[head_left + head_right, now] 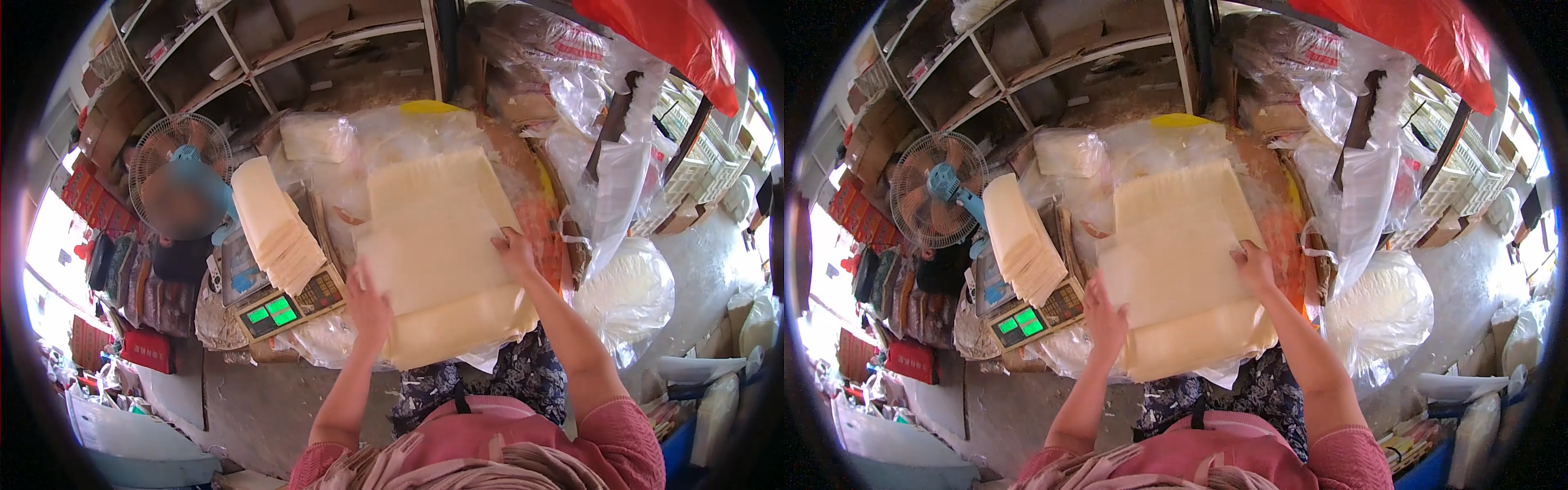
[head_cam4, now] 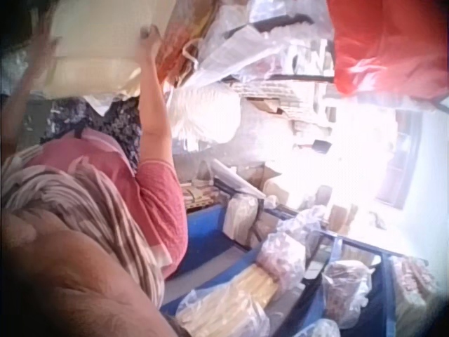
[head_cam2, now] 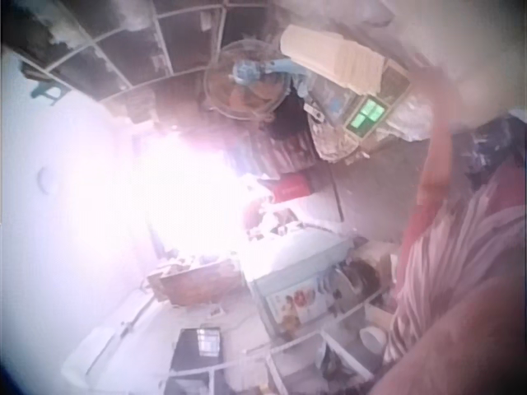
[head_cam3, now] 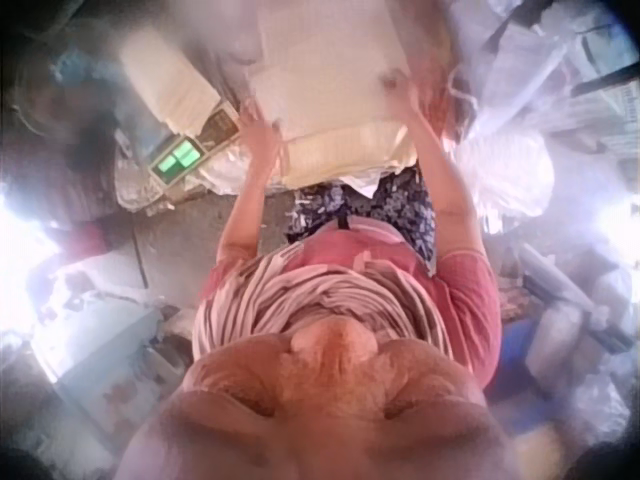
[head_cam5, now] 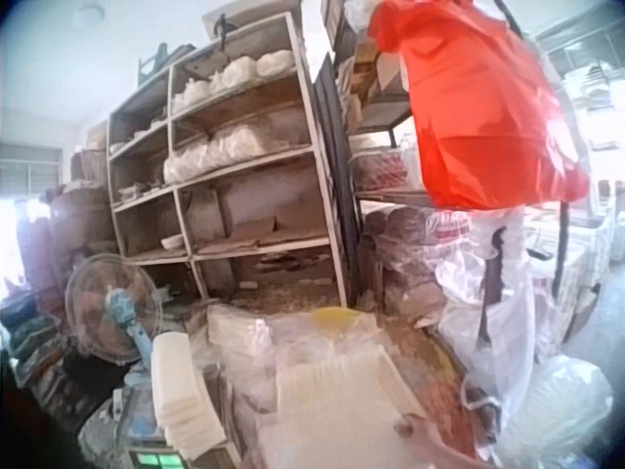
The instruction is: The person weighs stacks of thin yellow food sheets on a digital scale and organizes them into piles and plastic bags.
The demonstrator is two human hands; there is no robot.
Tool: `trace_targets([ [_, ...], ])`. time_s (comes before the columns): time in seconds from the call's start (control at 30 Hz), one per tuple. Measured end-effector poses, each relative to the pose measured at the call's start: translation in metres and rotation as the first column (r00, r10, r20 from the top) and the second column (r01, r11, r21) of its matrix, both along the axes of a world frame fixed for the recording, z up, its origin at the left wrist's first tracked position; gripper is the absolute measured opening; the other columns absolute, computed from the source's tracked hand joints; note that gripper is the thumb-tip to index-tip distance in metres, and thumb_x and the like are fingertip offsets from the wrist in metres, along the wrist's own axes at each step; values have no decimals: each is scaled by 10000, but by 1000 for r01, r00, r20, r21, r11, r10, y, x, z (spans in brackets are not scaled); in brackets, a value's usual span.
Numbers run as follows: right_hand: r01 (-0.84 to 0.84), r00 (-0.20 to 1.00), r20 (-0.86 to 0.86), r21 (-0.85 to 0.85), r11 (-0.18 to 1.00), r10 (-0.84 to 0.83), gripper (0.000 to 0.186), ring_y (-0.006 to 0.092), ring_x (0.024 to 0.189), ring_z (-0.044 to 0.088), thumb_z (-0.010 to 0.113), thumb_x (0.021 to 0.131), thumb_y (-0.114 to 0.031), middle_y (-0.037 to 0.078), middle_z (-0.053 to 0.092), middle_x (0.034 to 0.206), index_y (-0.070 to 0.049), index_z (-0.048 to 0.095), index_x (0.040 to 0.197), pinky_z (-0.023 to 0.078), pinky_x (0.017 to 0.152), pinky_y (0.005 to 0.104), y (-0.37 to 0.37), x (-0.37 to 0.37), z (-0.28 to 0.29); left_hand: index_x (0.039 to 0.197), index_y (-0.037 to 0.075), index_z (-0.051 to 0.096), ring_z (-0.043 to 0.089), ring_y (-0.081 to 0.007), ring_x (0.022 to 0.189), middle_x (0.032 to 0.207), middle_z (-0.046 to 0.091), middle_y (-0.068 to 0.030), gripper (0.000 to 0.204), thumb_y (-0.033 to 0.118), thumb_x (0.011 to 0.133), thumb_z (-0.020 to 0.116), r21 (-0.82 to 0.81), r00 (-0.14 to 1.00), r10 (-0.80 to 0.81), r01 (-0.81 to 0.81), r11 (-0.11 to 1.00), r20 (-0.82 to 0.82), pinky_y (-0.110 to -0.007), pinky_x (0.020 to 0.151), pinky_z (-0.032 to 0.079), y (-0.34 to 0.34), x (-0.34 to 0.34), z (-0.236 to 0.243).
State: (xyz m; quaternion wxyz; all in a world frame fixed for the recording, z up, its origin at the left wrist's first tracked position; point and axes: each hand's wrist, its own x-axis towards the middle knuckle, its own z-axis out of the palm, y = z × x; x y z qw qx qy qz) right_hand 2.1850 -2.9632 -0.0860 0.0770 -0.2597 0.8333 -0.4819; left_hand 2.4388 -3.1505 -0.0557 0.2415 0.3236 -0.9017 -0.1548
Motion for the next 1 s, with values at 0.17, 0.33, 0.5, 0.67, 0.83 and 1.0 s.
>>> trace_targets([
  [0.17, 59, 990, -134, 158, 986, -38, 372, 354, 978, 593, 580, 855, -140, 174, 620, 1094, -29, 519, 1205, 476, 832, 385, -4, 0, 5, 1431, 171, 293, 129, -379, 1383, 1486, 230, -130, 790, 595, 808, 529, -34, 883, -307, 341, 939, 355, -611, 1071, 92, 23, -10, -31],
  [0.33, -109, 711, -612, 390, 914, 346, 529, 352, 1350, 241, 524, 895, -253, 116, 243, 1478, -163, 356, 1388, 229, 1085, 493, -15, 56, 32, 1443, 207, 278, 91, -401, 1387, 1502, 199, -121, 836, 676, 785, 491, 32, 859, -320, 335, 941, 400, -648, 1058, 56, 19, -8, -44],
  [0.5, -79, 726, -544, 544, 836, 422, 518, 325, 1371, 207, 433, 929, -365, 94, 266, 1469, -186, 340, 1406, 142, 1106, 527, -15, 55, -17, 1307, 139, 462, 353, -347, 1295, 1363, 422, -150, 621, 365, 761, 654, -25, 832, -462, 493, 870, 306, -548, 1039, 260, -21, 8, -53],
  [0.67, -311, 745, -440, 435, 845, 501, 480, 320, 1327, 303, 462, 910, -245, 114, 371, 1408, -119, 384, 1366, 219, 1077, 531, -32, 95, 40, 1127, 79, 587, 563, -343, 1058, 1116, 597, -156, 439, 147, 709, 701, 4, 872, -396, 412, 911, 289, -426, 941, 418, -31, 33, -1],
  [0.83, -482, 558, -570, 370, 794, 603, 528, 287, 1187, 477, 559, 764, -73, 89, 538, 1244, -88, 462, 1283, 330, 1021, 488, -35, 125, 83, 1156, 3, 513, 536, -301, 1111, 1132, 557, -142, 530, -62, 667, 708, -51, 723, -218, 246, 968, -655, -367, 942, 404, -3, 14, 35],
  [1.0, -639, 430, -719, 185, 747, 546, 493, 266, 1123, 531, 605, 668, -17, 75, 591, 1172, -86, 572, 1155, 398, 973, 435, 26, 113, 88, 1375, 26, 260, 290, -272, 1331, 1425, 269, -127, 721, 31, 772, 654, 326, 642, -6, 397, 858, -767, -414, 1080, 222, -44, 36, -35],
])
